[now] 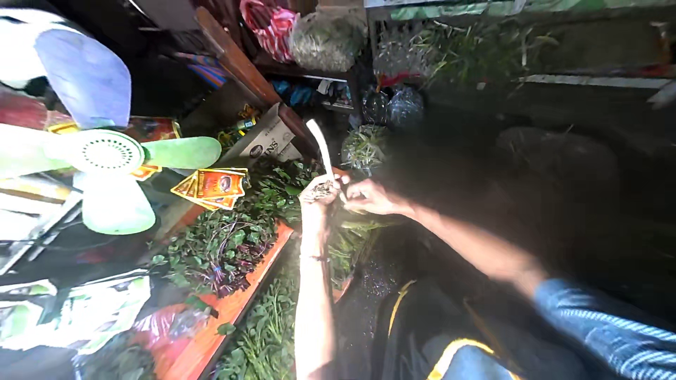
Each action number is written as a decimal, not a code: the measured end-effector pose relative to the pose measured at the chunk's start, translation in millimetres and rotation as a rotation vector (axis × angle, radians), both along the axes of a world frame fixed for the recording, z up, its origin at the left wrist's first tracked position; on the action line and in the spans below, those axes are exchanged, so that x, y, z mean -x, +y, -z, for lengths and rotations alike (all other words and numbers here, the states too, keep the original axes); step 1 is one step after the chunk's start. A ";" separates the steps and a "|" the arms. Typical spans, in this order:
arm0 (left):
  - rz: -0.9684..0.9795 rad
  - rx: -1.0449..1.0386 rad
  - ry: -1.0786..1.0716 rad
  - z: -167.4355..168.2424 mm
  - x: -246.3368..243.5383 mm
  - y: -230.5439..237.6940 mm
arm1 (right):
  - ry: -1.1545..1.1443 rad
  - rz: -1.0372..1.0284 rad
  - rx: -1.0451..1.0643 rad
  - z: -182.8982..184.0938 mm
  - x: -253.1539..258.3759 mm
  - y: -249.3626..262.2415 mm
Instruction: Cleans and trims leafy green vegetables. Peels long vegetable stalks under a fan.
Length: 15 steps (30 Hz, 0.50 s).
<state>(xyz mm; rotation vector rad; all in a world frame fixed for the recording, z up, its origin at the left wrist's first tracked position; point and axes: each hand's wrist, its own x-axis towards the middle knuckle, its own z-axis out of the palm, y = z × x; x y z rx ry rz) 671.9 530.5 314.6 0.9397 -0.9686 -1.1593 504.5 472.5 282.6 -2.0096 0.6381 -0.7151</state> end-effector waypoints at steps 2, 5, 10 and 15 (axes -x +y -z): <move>-0.006 0.047 -0.072 -7.3 -1.8 -1.3 | -0.079 0.016 0.011 -13.3 -0.2 -15.4; -0.066 0.052 -0.208 -3.2 -22.6 9.4 | -0.278 0.129 -0.098 -34.0 17.6 -47.7; -0.260 -0.025 -0.135 40.3 -62.2 48.4 | -0.522 0.319 -0.494 -74.8 67.7 -97.9; -0.311 -0.068 -0.160 84.2 -73.7 80.9 | -0.745 0.500 -0.713 -85.3 104.6 -119.7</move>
